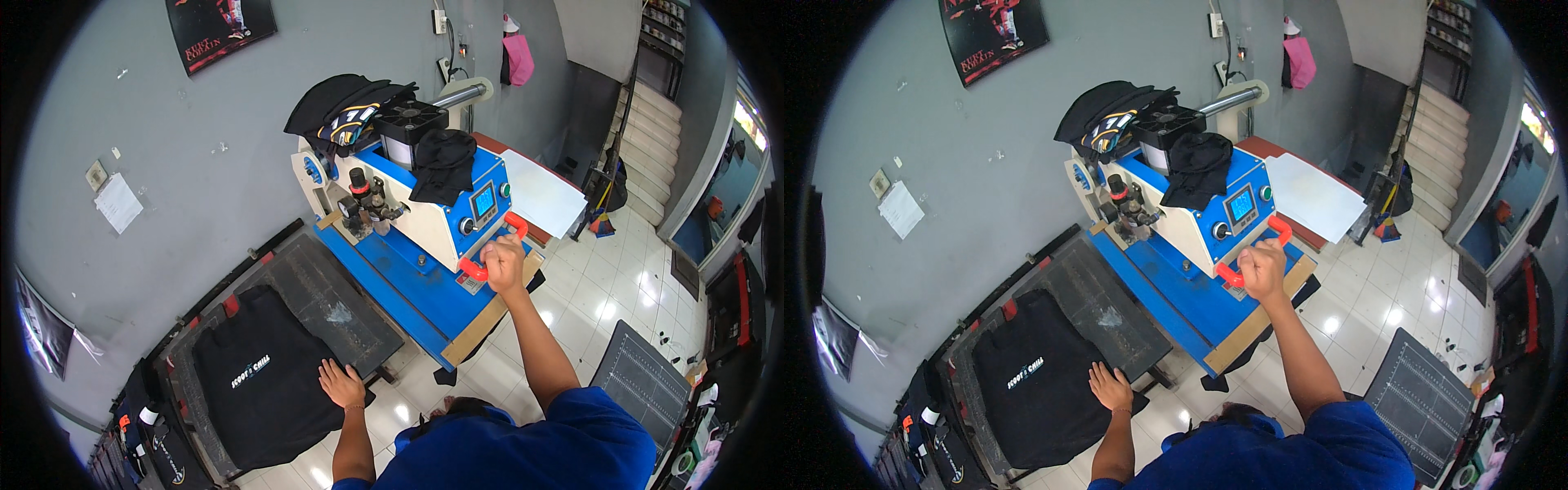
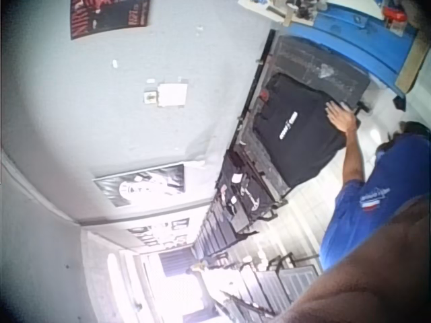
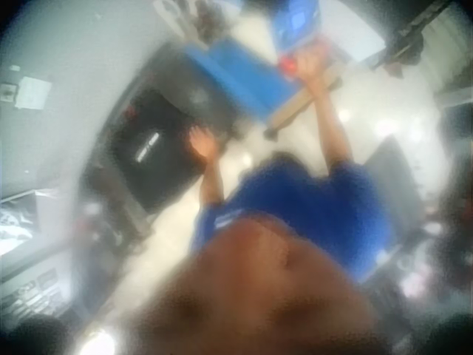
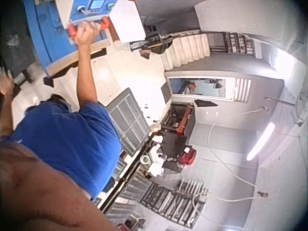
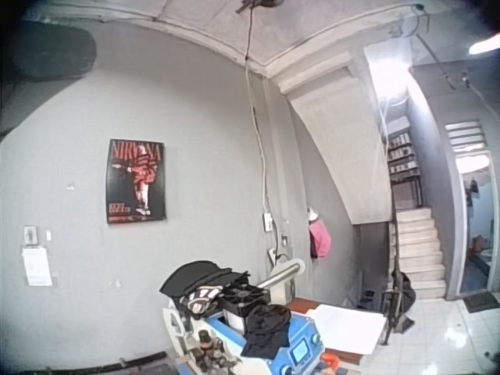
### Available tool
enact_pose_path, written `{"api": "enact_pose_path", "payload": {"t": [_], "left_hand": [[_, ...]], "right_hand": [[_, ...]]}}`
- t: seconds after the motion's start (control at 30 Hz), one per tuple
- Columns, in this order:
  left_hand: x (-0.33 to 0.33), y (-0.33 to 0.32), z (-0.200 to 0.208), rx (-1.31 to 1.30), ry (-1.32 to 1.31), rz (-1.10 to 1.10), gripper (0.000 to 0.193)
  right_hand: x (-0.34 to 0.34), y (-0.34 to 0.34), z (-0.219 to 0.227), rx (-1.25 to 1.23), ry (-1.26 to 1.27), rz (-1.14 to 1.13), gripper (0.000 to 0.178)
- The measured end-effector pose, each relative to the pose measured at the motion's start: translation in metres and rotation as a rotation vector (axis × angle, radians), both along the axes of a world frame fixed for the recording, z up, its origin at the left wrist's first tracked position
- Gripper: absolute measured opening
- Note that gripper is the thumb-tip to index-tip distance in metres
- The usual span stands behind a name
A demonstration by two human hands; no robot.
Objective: The person uses a heat gun to dry ink on black t-shirts, transfers a garment to a heat press to apply a design, and checks the cured prints across multiple printing platens.
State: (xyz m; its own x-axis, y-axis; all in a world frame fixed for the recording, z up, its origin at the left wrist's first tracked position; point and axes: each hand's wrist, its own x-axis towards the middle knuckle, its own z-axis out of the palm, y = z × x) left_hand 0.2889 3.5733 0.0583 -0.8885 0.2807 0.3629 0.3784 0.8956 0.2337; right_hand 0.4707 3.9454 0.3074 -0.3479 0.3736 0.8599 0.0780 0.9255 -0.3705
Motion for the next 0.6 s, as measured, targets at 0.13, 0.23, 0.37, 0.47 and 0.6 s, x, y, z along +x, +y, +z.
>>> {"api": "enact_pose_path", "payload": {"t": [0.13, 0.23, 0.37, 0.47, 0.6], "left_hand": [[0.0011, 0.0005, 0.0021, 0.002, 0.003, -0.003, 0.051], [0.0009, 0.0009, 0.0032, -0.003, -0.005, 0.000, 0.050], [0.0014, 0.0017, 0.0049, -0.008, -0.023, 0.006, 0.051], [0.0015, 0.0021, 0.0047, -0.008, -0.017, -0.002, 0.051], [-0.0009, -0.0007, -0.0009, -0.006, 0.003, 0.005, 0.051]], "right_hand": [[0.0003, -0.0005, 0.0008, 0.006, -0.005, -0.010, 0.030], [0.0002, -0.0012, 0.0022, 0.003, -0.005, 0.000, 0.030], [0.0004, -0.0013, 0.0035, 0.002, -0.005, -0.006, 0.030], [0.0018, -0.0010, 0.0030, 0.001, -0.017, -0.012, 0.030], [-0.0008, -0.0002, 0.0007, 0.002, -0.006, -0.001, 0.030]]}}
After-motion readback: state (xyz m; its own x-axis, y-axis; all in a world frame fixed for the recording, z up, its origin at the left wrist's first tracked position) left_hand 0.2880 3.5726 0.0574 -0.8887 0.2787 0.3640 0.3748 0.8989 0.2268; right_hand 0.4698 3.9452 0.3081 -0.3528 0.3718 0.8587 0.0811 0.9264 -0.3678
